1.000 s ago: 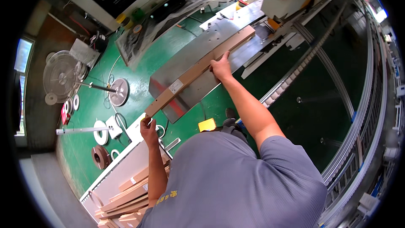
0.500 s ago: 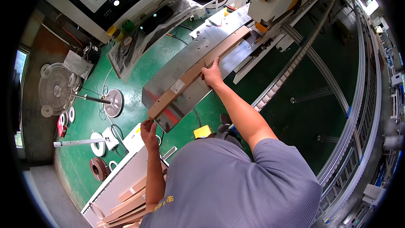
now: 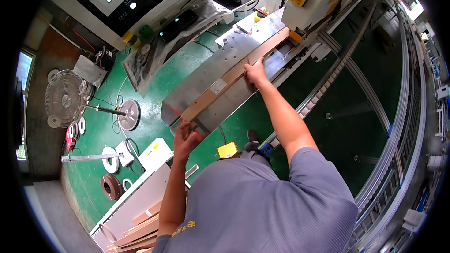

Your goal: The person picks up a long wood plank from a stack and feeds it into a large woodworking machine, repeating the process with another plank.

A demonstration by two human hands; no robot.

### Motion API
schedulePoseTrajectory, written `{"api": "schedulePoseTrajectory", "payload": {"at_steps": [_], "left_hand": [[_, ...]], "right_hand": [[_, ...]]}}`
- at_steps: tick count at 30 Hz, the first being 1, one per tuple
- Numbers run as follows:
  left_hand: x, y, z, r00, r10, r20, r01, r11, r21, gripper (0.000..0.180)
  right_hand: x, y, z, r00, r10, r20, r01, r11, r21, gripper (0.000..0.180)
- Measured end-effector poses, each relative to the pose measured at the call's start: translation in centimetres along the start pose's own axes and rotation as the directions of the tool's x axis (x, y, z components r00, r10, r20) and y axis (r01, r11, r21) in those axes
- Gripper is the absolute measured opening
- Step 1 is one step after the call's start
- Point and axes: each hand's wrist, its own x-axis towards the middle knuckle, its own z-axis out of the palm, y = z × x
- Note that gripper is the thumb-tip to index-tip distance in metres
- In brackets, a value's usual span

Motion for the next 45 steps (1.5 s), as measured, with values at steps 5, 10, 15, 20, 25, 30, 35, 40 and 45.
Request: {"api": "schedulePoseTrajectory", "payload": {"at_steps": [5,10,15,20,25,30,35,40,45], "left_hand": [[4.1,2.7,4.0,0.98,-0.101,0.173,0.096,0.995,0.042,0.056],[7.6,4.4,8.3,0.962,-0.097,0.256,0.063,0.988,0.14,0.061],[9.6,3.0,11.1,0.945,-0.187,0.27,0.223,0.969,-0.11,0.054],[5.6,0.8,7.4,0.984,0.014,0.179,-0.015,1.0,0.004,0.036],[-5.8,-0.9,-1.7,0.93,0.229,-0.286,-0.157,0.954,0.253,0.014],[-17.2,-10.3,-13.1,0.84,0.087,-0.536,0.34,0.686,0.644,0.042],[-24.6,-16.5,-16.1,0.823,-0.286,-0.491,0.564,0.307,0.767,0.082],[-23.5,-16.1,-15.4,0.886,-0.112,-0.45,0.461,0.314,0.83,0.069],[-22.5,-17.7,-16.2,0.796,-0.125,-0.593,0.603,0.26,0.754,0.057]], "right_hand": [[3.4,-2.1,-3.5,0.999,0.024,-0.028,-0.023,0.999,0.035,0.099],[3.1,-1.8,-2.9,0.997,0.07,-0.01,-0.069,0.994,0.089,0.06],[-0.9,1.1,1.6,0.997,-0.067,0.037,0.07,0.995,-0.066,0.075],[-2.0,0.9,1.8,0.997,-0.05,0.06,0.049,0.999,0.019,0.072],[-2.1,0.4,1.3,0.999,-0.009,0.043,0.003,0.991,0.131,0.05],[-1.6,0.5,1.5,0.999,-0.012,0.03,0.007,0.987,0.162,0.049],[-0.2,1.3,1.5,0.987,-0.084,0.136,0.071,0.993,0.097,0.068],[-0.2,2.4,0.2,0.979,-0.131,0.157,0.129,0.991,0.023,0.04],[-1.9,3.3,1.5,0.951,-0.283,0.127,0.298,0.947,-0.123,0.021]]}}
